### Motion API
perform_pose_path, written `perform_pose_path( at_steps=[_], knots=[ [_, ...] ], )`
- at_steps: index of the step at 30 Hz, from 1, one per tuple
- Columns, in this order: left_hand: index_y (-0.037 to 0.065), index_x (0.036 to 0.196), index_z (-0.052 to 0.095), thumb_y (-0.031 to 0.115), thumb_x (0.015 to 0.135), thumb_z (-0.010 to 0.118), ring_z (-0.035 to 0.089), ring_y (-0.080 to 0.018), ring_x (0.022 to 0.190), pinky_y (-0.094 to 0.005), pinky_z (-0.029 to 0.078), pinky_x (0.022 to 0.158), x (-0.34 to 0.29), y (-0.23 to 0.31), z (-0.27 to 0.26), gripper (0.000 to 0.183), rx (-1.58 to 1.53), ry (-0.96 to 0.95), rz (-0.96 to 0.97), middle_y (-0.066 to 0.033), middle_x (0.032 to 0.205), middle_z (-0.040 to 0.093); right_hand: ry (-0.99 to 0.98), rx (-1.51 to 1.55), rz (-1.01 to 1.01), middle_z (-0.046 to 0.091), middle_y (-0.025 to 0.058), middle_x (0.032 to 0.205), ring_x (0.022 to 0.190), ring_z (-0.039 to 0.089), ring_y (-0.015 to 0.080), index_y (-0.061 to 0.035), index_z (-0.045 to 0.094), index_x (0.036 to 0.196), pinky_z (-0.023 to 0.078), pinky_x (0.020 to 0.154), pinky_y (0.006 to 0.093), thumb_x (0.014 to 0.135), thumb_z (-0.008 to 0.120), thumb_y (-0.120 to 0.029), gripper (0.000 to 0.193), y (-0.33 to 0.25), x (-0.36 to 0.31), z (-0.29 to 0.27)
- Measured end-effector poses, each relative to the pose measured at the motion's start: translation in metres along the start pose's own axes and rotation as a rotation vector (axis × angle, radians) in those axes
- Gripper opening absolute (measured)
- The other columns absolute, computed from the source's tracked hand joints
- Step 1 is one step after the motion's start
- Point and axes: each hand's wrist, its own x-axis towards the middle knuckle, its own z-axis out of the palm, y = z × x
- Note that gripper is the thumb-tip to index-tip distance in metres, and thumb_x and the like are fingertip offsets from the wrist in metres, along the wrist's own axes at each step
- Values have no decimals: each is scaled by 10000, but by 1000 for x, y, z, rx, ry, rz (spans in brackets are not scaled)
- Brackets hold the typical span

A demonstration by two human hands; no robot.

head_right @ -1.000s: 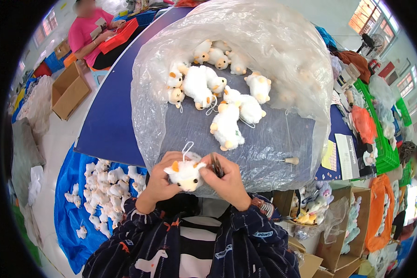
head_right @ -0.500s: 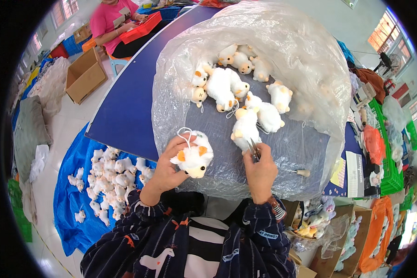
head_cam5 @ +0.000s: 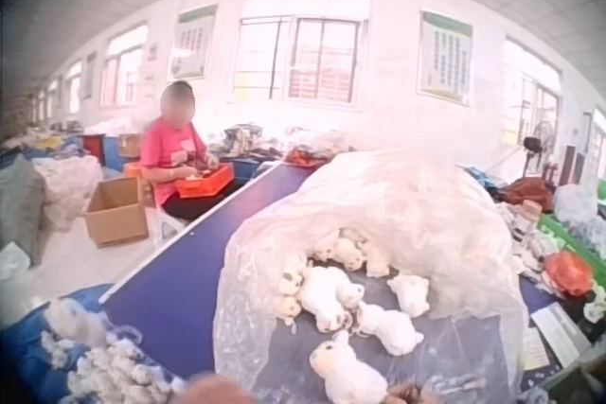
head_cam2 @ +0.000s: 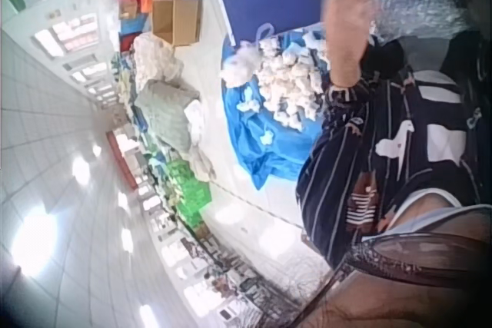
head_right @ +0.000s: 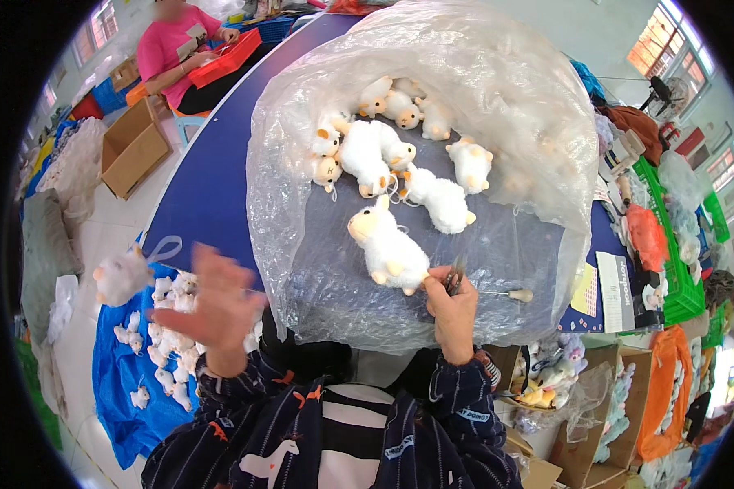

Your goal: The person trims loose threads and excess fabric from small white plush toys using scissors. They handle each toy individually, rotate it to access different sides, and place the finished items into a nearby box.

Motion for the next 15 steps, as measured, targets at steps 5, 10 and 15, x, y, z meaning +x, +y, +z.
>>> perform_pose_path(
  at_steps=[5,10,15],
  knots=[
    [-15,1296,344,236,878,535,475,-221,1126,-372,401,943,12,-66,-3,524,493,485,-534,-151,1221,481,-187,188,33,540,10,700,488,402,48,-20,551,884,312,439,196,793,583,-46,100,17,-9,6],
    [6,1249,405,108,801,640,525,-156,1036,-316,435,893,14,-78,-7,516,722,363,-563,-87,1132,534,-222,-205,-20,523,-33,699,612,450,19,-16,548,839,364,526,181,780,610,-70,101,25,-11,9],
    [4,1194,450,123,726,696,530,-195,1021,-326,425,877,5,-84,-6,542,977,253,-408,-101,1130,535,-162,-312,-88,534,-30,720,624,445,12,6,567,886,366,543,175,783,621,-81,145,9,-14,19]
  ],
)
